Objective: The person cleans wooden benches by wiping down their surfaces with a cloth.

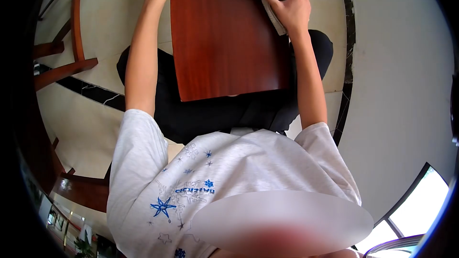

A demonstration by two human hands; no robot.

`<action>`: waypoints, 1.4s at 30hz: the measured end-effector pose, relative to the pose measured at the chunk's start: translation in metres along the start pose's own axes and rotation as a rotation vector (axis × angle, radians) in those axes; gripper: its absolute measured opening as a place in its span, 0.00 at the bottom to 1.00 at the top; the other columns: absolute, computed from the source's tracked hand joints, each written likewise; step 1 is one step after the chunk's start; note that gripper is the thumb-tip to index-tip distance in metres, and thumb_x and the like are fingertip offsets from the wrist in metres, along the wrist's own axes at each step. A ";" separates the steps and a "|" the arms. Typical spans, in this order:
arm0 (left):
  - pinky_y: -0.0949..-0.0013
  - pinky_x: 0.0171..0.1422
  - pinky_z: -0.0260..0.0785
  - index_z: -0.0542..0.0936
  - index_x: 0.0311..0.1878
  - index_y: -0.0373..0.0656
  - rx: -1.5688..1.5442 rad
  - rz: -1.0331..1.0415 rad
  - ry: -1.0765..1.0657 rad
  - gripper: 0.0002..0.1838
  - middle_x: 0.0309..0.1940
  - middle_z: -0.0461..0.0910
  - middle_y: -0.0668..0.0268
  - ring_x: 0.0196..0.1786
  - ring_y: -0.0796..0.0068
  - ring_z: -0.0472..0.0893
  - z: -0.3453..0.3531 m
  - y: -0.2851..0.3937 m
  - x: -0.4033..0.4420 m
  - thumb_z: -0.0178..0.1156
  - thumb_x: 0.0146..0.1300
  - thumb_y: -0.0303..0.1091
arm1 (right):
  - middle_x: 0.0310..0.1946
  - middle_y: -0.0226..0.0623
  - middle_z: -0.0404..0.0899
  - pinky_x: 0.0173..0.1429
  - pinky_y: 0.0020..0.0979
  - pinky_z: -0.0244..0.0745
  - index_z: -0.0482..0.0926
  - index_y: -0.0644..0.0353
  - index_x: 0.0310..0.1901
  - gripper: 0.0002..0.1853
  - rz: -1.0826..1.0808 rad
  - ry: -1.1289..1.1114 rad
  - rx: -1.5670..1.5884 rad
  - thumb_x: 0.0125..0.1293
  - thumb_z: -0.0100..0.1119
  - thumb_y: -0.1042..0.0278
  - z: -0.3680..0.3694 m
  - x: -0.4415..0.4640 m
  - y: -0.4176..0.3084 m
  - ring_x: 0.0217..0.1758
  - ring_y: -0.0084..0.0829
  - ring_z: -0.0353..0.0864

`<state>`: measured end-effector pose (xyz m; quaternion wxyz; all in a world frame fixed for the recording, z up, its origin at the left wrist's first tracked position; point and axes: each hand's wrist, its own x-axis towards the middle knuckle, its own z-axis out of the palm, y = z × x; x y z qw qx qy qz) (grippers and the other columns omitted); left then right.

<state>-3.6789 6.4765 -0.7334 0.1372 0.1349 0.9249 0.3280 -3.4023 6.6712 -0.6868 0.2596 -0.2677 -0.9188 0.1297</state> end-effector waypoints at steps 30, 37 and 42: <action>0.51 0.72 0.69 0.81 0.61 0.24 -0.066 0.190 -0.145 0.52 0.59 0.85 0.42 0.65 0.42 0.81 0.005 -0.017 0.014 0.38 0.76 0.75 | 0.44 0.38 0.78 0.55 0.39 0.74 0.74 0.61 0.48 0.36 0.345 -0.083 -0.253 0.48 0.80 0.42 -0.061 -0.140 -0.077 0.51 0.40 0.80; 0.53 0.72 0.69 0.80 0.62 0.23 -0.084 0.227 -0.104 0.50 0.60 0.84 0.41 0.65 0.42 0.81 0.001 -0.012 0.008 0.39 0.77 0.72 | 0.45 0.40 0.76 0.56 0.38 0.72 0.73 0.62 0.50 0.38 0.158 -0.078 -0.252 0.49 0.79 0.41 -0.055 -0.136 -0.083 0.53 0.39 0.78; 0.55 0.75 0.67 0.78 0.65 0.23 -0.186 0.273 -0.097 0.48 0.65 0.81 0.40 0.69 0.43 0.79 0.011 -0.025 0.024 0.40 0.79 0.70 | 0.44 0.38 0.75 0.53 0.36 0.70 0.74 0.62 0.49 0.39 0.016 -0.132 -0.182 0.48 0.80 0.39 -0.057 -0.134 -0.087 0.50 0.37 0.77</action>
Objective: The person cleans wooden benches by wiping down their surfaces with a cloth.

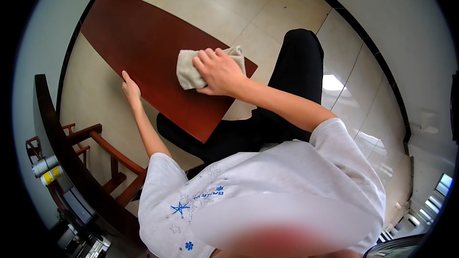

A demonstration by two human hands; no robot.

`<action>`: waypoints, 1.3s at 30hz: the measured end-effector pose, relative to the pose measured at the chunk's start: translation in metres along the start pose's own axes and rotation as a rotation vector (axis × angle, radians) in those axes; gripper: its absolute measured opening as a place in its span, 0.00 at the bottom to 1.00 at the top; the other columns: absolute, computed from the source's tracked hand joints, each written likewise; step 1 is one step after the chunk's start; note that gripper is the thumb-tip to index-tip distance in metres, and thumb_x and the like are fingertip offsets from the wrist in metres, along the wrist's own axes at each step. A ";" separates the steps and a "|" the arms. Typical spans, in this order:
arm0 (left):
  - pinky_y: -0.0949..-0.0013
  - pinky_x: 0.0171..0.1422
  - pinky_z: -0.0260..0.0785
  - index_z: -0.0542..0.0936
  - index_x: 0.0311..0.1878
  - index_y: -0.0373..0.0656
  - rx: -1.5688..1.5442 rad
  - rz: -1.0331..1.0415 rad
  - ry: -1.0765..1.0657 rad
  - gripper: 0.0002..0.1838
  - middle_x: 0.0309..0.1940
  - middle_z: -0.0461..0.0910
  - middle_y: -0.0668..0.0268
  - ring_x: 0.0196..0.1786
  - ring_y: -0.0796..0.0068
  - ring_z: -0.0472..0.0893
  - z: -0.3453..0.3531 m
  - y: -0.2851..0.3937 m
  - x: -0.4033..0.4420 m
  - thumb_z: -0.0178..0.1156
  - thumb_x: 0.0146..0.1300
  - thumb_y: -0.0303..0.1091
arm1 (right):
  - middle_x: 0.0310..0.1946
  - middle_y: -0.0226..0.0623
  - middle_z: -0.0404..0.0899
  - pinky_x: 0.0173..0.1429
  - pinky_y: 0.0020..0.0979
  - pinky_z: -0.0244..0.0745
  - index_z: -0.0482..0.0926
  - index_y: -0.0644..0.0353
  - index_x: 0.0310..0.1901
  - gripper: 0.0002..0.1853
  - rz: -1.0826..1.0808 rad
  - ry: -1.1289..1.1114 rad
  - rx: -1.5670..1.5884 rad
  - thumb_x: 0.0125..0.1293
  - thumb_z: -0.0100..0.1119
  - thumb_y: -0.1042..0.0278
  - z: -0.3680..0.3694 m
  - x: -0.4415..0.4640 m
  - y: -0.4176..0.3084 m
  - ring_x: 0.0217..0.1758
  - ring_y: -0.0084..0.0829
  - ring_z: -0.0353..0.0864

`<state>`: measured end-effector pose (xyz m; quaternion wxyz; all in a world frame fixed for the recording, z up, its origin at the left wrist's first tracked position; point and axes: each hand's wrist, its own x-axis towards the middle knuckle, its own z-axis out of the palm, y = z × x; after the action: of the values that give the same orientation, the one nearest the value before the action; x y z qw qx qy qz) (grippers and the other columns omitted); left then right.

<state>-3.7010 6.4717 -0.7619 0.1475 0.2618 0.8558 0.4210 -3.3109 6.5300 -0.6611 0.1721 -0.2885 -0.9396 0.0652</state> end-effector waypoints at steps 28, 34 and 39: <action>0.51 0.52 0.76 0.87 0.42 0.37 0.275 -0.388 0.019 0.16 0.42 0.88 0.47 0.47 0.44 0.86 -0.069 -0.081 -0.548 0.59 0.70 0.41 | 0.47 0.48 0.77 0.57 0.51 0.76 0.71 0.63 0.51 0.34 -0.772 -0.152 0.319 0.54 0.78 0.49 0.037 0.059 0.017 0.54 0.54 0.79; 0.53 0.44 0.78 0.85 0.34 0.41 0.632 -0.710 0.514 0.25 0.28 0.86 0.58 0.36 0.56 0.87 -0.030 -0.019 -0.771 0.51 0.83 0.47 | 0.47 0.54 0.78 0.57 0.55 0.76 0.72 0.65 0.54 0.37 -0.924 -0.091 0.301 0.57 0.76 0.42 0.063 0.071 0.037 0.55 0.59 0.78; 0.52 0.65 0.74 0.78 0.64 0.37 0.993 -0.775 0.771 0.26 0.62 0.79 0.48 0.59 0.46 0.81 -0.151 -0.061 -0.878 0.41 0.84 0.50 | 0.48 0.57 0.78 0.55 0.57 0.74 0.73 0.67 0.54 0.40 -0.819 -0.175 0.167 0.63 0.68 0.31 0.048 0.068 0.027 0.55 0.61 0.78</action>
<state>-3.0733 5.8410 -0.6915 -0.1613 -0.1898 0.9678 -0.0360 -3.3669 6.5901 -0.6922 0.1263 0.1298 -0.9792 0.0914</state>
